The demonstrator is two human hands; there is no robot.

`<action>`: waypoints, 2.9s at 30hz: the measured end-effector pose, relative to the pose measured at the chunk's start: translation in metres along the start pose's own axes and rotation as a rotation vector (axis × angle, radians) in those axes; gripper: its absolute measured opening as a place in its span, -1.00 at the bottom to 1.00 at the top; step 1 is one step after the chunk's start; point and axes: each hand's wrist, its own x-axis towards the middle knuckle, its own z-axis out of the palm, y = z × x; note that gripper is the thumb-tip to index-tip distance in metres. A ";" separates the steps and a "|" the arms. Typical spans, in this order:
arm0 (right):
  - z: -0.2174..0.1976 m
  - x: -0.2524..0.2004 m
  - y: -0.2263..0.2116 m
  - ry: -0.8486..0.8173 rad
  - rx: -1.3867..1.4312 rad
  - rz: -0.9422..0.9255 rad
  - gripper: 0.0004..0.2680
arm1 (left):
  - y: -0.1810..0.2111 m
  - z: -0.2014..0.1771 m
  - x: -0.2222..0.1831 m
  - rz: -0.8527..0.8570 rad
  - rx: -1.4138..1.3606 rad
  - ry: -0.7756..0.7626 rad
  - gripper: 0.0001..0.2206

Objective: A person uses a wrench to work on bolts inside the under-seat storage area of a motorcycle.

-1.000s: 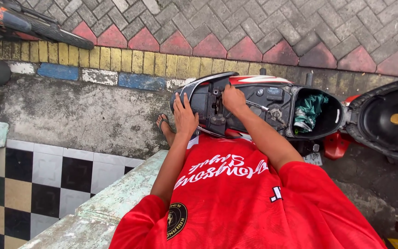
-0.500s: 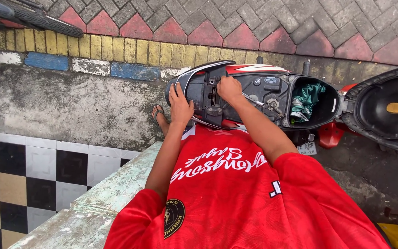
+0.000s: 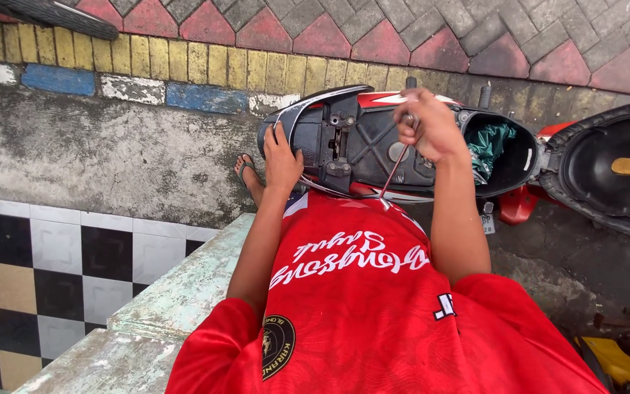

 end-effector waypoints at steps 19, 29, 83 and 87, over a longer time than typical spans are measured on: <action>-0.182 0.028 0.178 0.675 -1.101 0.003 -0.87 | 0.023 -0.026 -0.002 -0.030 -0.025 -0.070 -0.24; -0.159 0.027 0.170 0.692 -1.246 -0.090 -0.84 | 0.014 -0.021 0.003 -0.045 0.002 -0.060 -0.19; 0.025 0.154 0.176 -0.026 -1.734 -0.561 -0.86 | 0.002 0.003 -0.008 -0.060 -0.146 0.091 -0.14; 0.024 0.150 0.175 -0.036 -1.708 -0.547 -0.89 | -0.002 0.005 -0.008 -0.056 -0.152 0.091 -0.14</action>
